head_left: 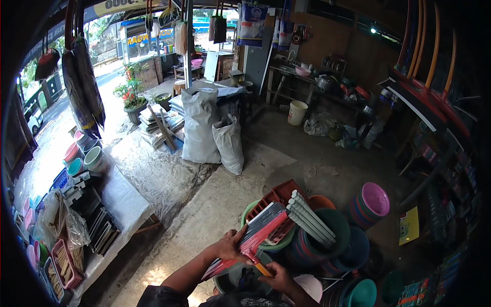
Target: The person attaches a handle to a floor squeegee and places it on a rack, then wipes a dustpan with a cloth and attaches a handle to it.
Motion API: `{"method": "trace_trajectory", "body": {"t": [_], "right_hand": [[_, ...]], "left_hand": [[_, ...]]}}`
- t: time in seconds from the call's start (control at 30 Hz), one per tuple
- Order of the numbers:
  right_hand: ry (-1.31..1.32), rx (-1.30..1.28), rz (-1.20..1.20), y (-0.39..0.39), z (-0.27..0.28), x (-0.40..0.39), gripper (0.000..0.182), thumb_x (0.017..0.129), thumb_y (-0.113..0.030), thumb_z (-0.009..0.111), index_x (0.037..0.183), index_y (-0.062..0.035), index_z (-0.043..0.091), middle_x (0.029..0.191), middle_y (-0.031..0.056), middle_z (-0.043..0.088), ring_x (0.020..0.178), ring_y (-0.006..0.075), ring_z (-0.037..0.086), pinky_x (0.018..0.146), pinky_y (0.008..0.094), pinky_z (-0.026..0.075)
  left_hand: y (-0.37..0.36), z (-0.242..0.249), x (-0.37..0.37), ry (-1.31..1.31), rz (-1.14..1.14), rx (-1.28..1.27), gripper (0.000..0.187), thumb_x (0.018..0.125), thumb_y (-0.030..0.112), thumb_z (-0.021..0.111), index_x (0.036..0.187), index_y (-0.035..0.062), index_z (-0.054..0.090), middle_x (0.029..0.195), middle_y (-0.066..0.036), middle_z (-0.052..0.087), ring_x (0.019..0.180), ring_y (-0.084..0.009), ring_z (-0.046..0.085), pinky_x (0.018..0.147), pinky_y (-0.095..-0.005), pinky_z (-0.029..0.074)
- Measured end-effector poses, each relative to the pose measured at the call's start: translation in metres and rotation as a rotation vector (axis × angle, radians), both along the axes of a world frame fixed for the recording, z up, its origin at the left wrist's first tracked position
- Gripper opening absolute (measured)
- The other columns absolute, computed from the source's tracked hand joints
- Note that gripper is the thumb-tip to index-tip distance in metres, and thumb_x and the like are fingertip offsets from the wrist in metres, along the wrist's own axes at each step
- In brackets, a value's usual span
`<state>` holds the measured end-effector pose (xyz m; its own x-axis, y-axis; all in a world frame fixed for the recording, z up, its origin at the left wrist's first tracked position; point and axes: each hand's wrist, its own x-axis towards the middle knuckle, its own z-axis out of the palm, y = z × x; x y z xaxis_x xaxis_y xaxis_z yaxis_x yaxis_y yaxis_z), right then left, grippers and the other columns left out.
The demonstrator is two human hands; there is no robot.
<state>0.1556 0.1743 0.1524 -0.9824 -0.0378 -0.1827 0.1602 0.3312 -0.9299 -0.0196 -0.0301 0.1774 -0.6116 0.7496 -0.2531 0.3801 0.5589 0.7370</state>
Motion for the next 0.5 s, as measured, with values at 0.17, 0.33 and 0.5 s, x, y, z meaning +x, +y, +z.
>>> {"method": "trace_trajectory", "body": {"t": [0.17,0.33,0.5], "right_hand": [[-0.293,-0.277,-0.013,-0.004,0.024,-0.007,0.028,0.083,-0.016,0.072,0.103,-0.0017,0.059,0.084,0.0046,0.063,0.072,0.0091,0.059,0.065,0.0248,0.049],[-0.352,-0.542,0.035,-0.01,0.025,-0.015,0.028,0.085,-0.016,0.069,0.106,0.0002,0.058,0.082,0.0044,0.063,0.061,0.0077,0.057,0.054,0.0222,0.046],[0.076,-0.186,-0.014,-0.03,-0.001,-0.007,0.032,0.082,-0.012,0.071,0.109,0.0016,0.059,0.084,0.0039,0.063,0.072,0.0068,0.059,0.062,0.0241,0.05]], "left_hand": [[-0.009,0.027,-0.006,0.062,-0.04,-0.083,0.139,0.048,0.067,0.08,0.148,0.0042,0.007,0.123,-0.027,0.04,0.118,-0.0436,0.042,0.102,-0.0419,0.033],[-0.018,0.033,-0.007,0.054,-0.027,-0.068,0.139,0.049,0.067,0.08,0.148,0.0036,0.007,0.124,-0.027,0.04,0.119,-0.0427,0.041,0.102,-0.0405,0.034],[-0.03,0.047,-0.008,0.145,-0.019,-0.089,0.138,0.047,0.067,0.081,0.148,0.0058,0.01,0.125,-0.027,0.04,0.118,-0.0426,0.042,0.102,-0.0413,0.034]]}}
